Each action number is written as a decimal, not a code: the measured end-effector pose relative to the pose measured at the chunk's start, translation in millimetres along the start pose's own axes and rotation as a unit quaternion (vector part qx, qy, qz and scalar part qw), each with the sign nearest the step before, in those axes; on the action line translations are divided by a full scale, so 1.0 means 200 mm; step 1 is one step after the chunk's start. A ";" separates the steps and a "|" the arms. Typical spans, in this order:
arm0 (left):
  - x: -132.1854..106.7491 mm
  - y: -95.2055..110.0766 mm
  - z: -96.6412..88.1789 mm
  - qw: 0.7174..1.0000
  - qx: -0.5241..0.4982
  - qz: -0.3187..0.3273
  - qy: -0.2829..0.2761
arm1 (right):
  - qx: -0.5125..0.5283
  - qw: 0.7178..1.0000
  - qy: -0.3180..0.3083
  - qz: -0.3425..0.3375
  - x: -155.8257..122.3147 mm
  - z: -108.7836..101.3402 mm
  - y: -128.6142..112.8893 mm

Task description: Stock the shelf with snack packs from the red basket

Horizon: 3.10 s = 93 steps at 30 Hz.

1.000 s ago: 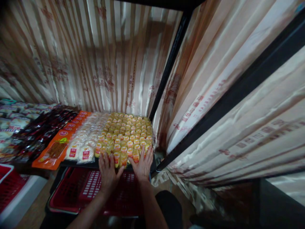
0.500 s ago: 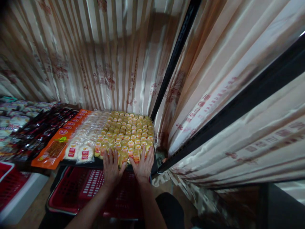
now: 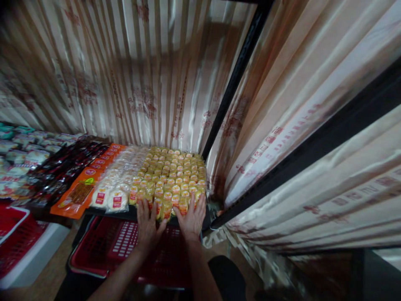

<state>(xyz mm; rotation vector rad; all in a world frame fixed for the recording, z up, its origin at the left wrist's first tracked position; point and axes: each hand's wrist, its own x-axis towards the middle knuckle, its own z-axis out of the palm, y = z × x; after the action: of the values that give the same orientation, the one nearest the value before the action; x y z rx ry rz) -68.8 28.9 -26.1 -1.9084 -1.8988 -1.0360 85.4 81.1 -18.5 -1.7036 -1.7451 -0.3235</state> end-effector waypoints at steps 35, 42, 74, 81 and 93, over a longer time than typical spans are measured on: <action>0.06 0.05 0.04 0.999 -0.026 -0.006 0.024 | 0.009 1.000 0.005 -0.001 0.00 0.00 0.00; 0.07 0.02 0.06 1.000 -0.008 0.003 -0.006 | 0.007 1.000 0.008 0.001 0.00 0.00 0.00; 0.10 0.01 0.05 1.000 0.009 0.019 0.002 | -0.002 1.000 0.012 0.002 0.00 0.00 0.00; 0.04 -0.02 0.03 0.999 0.002 0.032 0.000 | 0.003 1.000 0.010 0.003 0.00 0.01 0.00; -0.06 -0.05 0.01 0.999 0.006 0.035 0.008 | 0.000 1.000 0.007 0.008 0.00 0.00 -0.01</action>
<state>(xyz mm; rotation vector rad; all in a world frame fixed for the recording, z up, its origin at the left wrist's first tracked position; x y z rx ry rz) -76.9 22.2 -38.6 -1.9395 -1.8117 -1.0140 84.3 81.2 -18.1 -1.7107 -1.7210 -0.3281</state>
